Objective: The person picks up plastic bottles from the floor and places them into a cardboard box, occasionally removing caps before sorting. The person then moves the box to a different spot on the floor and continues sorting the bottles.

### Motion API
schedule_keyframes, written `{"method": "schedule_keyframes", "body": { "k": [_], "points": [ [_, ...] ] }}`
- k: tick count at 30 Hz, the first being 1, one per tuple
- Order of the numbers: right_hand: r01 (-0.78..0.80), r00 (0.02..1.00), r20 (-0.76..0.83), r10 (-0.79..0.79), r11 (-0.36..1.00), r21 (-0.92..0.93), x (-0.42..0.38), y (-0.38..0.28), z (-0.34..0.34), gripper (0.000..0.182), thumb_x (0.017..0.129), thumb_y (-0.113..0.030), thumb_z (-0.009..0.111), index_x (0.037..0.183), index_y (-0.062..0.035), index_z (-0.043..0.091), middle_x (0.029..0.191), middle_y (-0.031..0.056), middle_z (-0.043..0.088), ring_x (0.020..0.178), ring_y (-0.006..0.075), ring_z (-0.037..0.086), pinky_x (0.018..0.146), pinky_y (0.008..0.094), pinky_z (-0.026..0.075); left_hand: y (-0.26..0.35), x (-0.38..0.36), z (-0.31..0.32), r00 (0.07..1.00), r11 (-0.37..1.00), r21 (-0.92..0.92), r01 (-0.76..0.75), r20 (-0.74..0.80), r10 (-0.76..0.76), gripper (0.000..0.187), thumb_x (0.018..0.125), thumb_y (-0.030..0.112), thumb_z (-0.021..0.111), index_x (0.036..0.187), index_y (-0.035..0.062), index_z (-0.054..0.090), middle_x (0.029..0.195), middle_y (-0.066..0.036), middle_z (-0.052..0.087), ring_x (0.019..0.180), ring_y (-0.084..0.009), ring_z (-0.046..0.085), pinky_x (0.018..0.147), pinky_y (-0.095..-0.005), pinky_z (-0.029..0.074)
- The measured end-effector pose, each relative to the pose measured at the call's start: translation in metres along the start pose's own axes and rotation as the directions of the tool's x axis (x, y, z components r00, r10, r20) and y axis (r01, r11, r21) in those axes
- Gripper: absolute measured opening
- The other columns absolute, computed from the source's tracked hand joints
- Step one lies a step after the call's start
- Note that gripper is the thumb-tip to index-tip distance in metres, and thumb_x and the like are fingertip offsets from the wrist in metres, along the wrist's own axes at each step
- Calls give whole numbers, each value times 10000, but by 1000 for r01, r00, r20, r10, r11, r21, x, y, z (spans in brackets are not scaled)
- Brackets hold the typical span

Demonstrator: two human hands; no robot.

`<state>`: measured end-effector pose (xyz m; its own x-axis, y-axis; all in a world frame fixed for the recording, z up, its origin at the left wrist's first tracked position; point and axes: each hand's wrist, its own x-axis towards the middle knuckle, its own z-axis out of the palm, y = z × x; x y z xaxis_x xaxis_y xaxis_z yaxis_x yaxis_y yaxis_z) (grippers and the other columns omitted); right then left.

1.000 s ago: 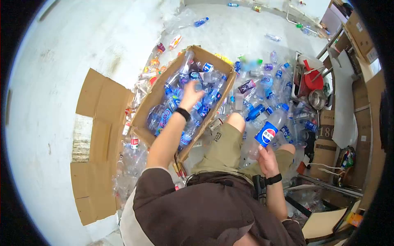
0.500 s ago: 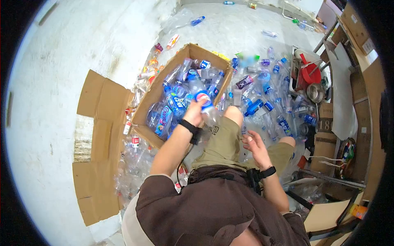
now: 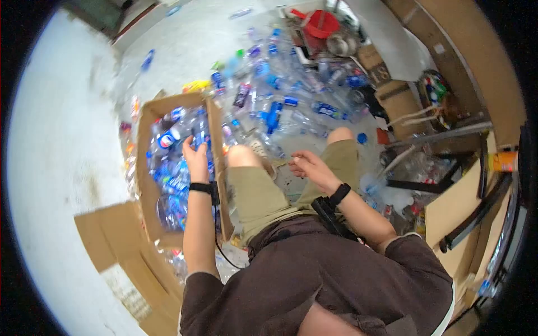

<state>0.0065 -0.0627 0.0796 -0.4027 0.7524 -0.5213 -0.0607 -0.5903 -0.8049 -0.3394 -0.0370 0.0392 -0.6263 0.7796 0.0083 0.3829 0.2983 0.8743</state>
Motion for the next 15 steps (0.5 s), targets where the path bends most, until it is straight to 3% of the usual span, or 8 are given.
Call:
{"method": "schedule_keyframes", "body": {
  "k": [3,6,11,15],
  "points": [
    [-8,995,-99,20,993,120,18,-11,-26,337,937,-253,508,1178,-23,463,1033,90,568,940,162,573,796,295,475,43,-21,53,907,971,-231,-65,391,154,379,774,51,595,1145,-6,541,1122,-119,557,1029,-218,520,934,-313,385],
    [40,971,-238,19,969,242,46,-28,-66,293,926,-216,519,1141,-18,486,1040,105,591,912,193,590,792,337,492,64,-29,115,754,956,-293,-34,620,216,303,790,64,600,1087,12,580,1038,-87,607,1006,-187,548,888,-305,419],
    [240,912,-408,-40,859,452,96,-43,-172,223,901,-177,542,1050,-11,539,1017,122,618,912,231,600,811,375,502,82,-31,201,543,984,-151,-92,821,177,328,786,128,623,1089,9,580,1031,-127,628,960,-234,586,840,-332,458],
    [196,859,-462,220,694,693,142,-36,-273,166,875,-177,575,934,-24,549,925,129,625,844,253,608,780,389,510,79,-19,259,394,983,-61,-174,910,126,376,803,178,606,1135,10,562,1073,-134,622,972,-229,595,845,-323,457]
  ]
}}
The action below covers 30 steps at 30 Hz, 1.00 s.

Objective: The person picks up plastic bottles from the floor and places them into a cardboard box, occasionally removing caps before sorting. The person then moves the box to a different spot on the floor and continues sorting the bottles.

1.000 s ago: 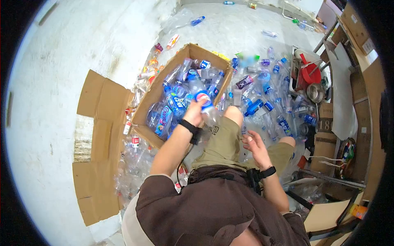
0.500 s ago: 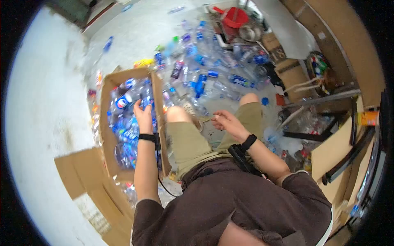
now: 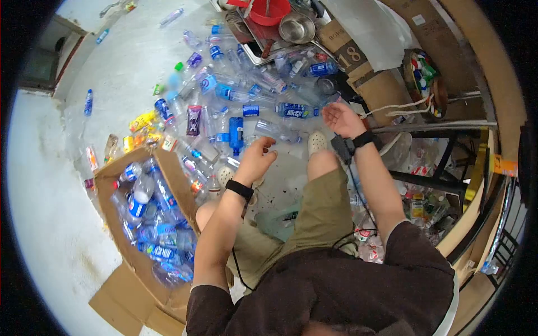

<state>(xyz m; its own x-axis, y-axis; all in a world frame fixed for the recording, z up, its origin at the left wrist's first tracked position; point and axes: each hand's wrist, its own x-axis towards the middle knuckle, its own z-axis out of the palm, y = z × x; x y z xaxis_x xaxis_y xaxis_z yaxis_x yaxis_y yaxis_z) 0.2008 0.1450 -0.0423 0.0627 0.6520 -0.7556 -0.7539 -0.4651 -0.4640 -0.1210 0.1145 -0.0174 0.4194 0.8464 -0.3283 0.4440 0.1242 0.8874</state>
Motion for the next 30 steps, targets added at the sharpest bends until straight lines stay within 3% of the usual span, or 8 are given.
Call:
{"method": "schedule_keyframes", "body": {
  "k": [4,6,10,12,17,18,25,30],
  "points": [
    [-87,984,-161,75,994,-70,88,-50,-45,177,871,-190,587,866,-23,530,851,146,611,767,269,606,712,397,522,-16,30,9,998,995,-95,31,54,-26,374,796,178,606,1129,15,560,1056,-151,618,971,-269,595,842,-356,461],
    [-98,964,-259,55,983,-156,129,-71,-56,246,849,-248,625,876,-22,531,828,145,601,711,263,600,628,392,527,-14,38,10,998,977,212,-11,57,-1,363,783,170,615,1106,17,555,1026,-173,603,953,-333,584,824,-396,462],
    [-21,851,-437,-290,814,-581,206,-97,-57,541,738,-405,735,1039,-27,491,838,146,558,654,256,573,557,399,518,13,51,4,993,967,233,-107,65,94,352,781,142,607,1108,34,533,996,-189,567,938,-376,548,801,-432,445],
    [22,904,-323,-279,785,-619,282,-118,-113,813,688,-405,784,1266,-42,342,1075,184,526,791,300,577,632,413,518,19,57,0,994,961,267,-78,93,55,362,781,142,608,1119,43,525,1011,-180,560,945,-365,543,803,-437,435],
    [40,594,-523,-611,672,-740,300,-88,-51,580,729,-313,774,1190,-114,483,1091,83,559,974,289,530,793,480,471,7,61,1,996,963,270,-13,91,-12,393,776,146,614,1142,55,504,1055,-157,540,973,-344,528,820,-443,410],
    [60,701,-445,-557,668,-742,320,-96,-76,607,711,-333,788,1184,-113,479,1089,90,550,958,283,529,779,463,472,4,60,2,996,961,276,11,80,-34,403,772,149,617,1145,52,499,1057,-156,537,973,-345,526,823,-442,406],
    [97,755,-430,-496,732,-674,295,-103,-70,531,712,-369,782,1097,-112,523,1024,67,544,897,243,520,702,369,496,15,52,11,982,919,391,-50,185,-26,446,762,161,624,1169,56,478,1065,-158,532,959,-338,534,829,-443,403],
    [282,838,-409,-361,929,-241,239,-90,-110,482,737,-402,749,1020,-72,541,939,75,577,787,158,560,588,278,524,24,64,-3,988,916,397,-59,156,-4,449,766,157,621,1175,47,471,1070,-165,532,957,-350,532,812,-431,420]
  ]
}}
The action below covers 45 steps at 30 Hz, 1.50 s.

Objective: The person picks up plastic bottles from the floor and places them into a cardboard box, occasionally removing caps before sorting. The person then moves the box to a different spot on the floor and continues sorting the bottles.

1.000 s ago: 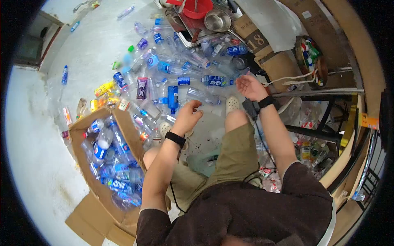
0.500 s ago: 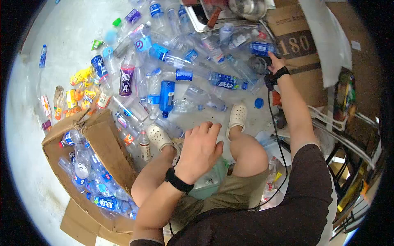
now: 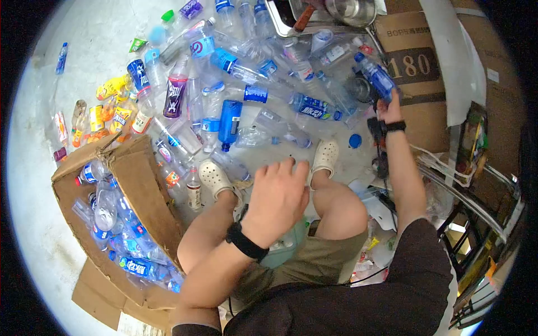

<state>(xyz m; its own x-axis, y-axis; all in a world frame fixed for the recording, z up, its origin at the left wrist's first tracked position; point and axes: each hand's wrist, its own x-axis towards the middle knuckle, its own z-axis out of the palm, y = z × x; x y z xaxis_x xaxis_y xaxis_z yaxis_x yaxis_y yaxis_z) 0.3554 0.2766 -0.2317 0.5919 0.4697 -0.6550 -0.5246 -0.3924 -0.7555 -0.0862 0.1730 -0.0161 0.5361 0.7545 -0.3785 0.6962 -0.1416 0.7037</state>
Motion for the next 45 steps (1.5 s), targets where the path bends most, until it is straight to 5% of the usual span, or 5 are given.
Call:
{"method": "schedule_keyframes", "body": {
  "k": [4,15,21,32,45],
  "points": [
    [-153,985,125,121,945,289,-124,6,0,447,781,-369,714,1058,-63,542,948,89,600,823,179,573,705,325,531,-4,11,-13,962,982,-179,61,-252,-106,531,757,99,630,1245,28,432,1142,-190,511,1013,-376,506,818,-421,448],
    [-403,282,829,482,844,-354,-215,33,43,684,844,-584,526,1335,-132,375,1246,104,524,1102,238,528,954,408,420,-7,16,-24,855,888,-440,-132,-504,-123,517,740,103,715,1208,44,504,1140,-138,505,1051,-263,494,887,-332,405],
    [-311,845,180,504,736,-602,-73,112,10,499,840,-383,632,1146,-34,447,1012,140,514,896,292,556,788,417,497,-19,10,-35,698,968,-249,46,-685,-209,381,805,83,655,1167,76,536,1007,-150,456,890,-274,475,781,-338,413],
    [-358,932,-270,242,728,-584,-17,180,35,461,859,-484,568,991,-42,577,790,121,609,551,246,576,422,362,460,-28,6,-38,725,979,-189,72,-664,-182,404,794,68,653,1179,58,534,994,-166,451,919,-300,455,814,-363,388],
    [-252,892,187,411,797,-549,-34,130,-4,439,780,-499,648,922,-94,556,649,78,547,468,208,508,413,305,430,-4,-7,-44,682,952,-306,22,-691,-237,401,760,51,661,1147,64,559,981,-154,475,917,-294,496,783,-353,429]
  ]
}}
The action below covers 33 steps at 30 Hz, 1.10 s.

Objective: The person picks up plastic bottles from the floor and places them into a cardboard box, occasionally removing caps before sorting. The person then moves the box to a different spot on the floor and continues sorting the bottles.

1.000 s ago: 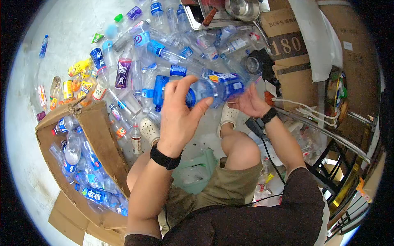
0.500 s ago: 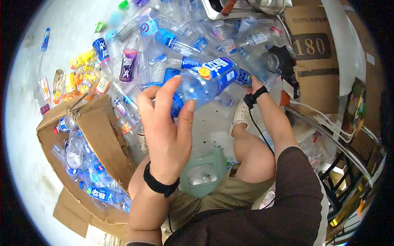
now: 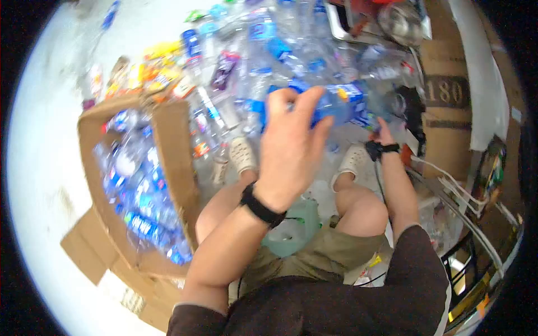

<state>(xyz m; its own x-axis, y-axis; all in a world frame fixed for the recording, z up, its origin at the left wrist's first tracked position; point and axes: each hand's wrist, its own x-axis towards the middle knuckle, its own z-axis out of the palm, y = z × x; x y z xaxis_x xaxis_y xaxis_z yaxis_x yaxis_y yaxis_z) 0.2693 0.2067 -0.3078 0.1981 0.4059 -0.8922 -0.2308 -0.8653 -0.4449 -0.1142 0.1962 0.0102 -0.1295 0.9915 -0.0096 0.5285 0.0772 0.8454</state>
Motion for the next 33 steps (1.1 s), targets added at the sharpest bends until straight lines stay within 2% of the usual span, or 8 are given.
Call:
{"method": "schedule_keyframes", "body": {
  "k": [7,11,13,15,24,26,29,33],
  "points": [
    [115,982,148,-114,993,4,-130,-57,-9,582,783,-618,565,738,-38,559,577,66,523,478,183,527,461,290,466,-2,-22,-31,995,991,-136,-6,-99,-8,385,771,113,660,1133,83,531,1015,-178,478,963,-340,492,812,-380,437],
    [131,973,108,-205,871,474,-230,-67,22,466,734,-491,722,834,-62,569,679,58,570,567,170,544,516,282,455,-40,-37,-78,891,997,18,-75,-447,75,381,798,98,636,1153,48,507,1026,-152,541,881,-259,553,754,-350,466],
    [50,954,211,-215,803,593,-257,-52,25,390,763,-438,718,852,-87,573,723,42,589,638,156,560,555,275,471,-55,-53,-130,889,733,-669,125,-252,-382,391,864,96,597,1213,41,431,971,-82,565,633,-134,562,534,-261,474],
    [22,909,329,-255,818,574,-297,-23,35,343,792,-402,701,862,-88,581,751,31,603,664,150,564,581,274,476,-82,-74,-189,824,536,-844,-21,-318,-469,401,866,106,601,1210,38,406,928,-102,574,626,-163,556,528,-281,476],
    [125,776,514,-366,888,443,-478,76,119,257,868,-360,618,1006,-148,573,855,-24,623,702,116,561,599,256,461,-177,-133,-373,613,786,-615,-60,-644,-458,588,821,194,669,1295,-20,394,1158,-169,498,863,-260,590,706,-355,508],
    [194,710,586,-390,908,371,-492,79,120,225,886,-334,599,1025,-160,567,909,-36,619,761,104,559,632,243,444,-143,-152,-373,544,942,117,314,-835,-78,608,790,145,674,1296,-29,385,1277,-213,417,1044,-321,540,876,-391,462],
    [277,660,628,-413,910,308,-501,87,133,235,898,-304,585,1075,-156,542,961,-43,604,821,102,554,655,248,438,-56,-209,-329,958,915,-401,50,-240,-157,488,821,183,634,1249,23,462,1226,-120,517,1095,-175,499,930,-317,415],
    [578,485,719,-499,799,165,-530,93,158,466,885,-260,590,1280,-96,407,1090,12,547,885,107,533,694,256,439,12,-287,-251,911,952,-290,-102,357,206,705,802,264,670,1360,5,327,1284,-144,491,1209,-228,455,999,-353,371]
  ]
}}
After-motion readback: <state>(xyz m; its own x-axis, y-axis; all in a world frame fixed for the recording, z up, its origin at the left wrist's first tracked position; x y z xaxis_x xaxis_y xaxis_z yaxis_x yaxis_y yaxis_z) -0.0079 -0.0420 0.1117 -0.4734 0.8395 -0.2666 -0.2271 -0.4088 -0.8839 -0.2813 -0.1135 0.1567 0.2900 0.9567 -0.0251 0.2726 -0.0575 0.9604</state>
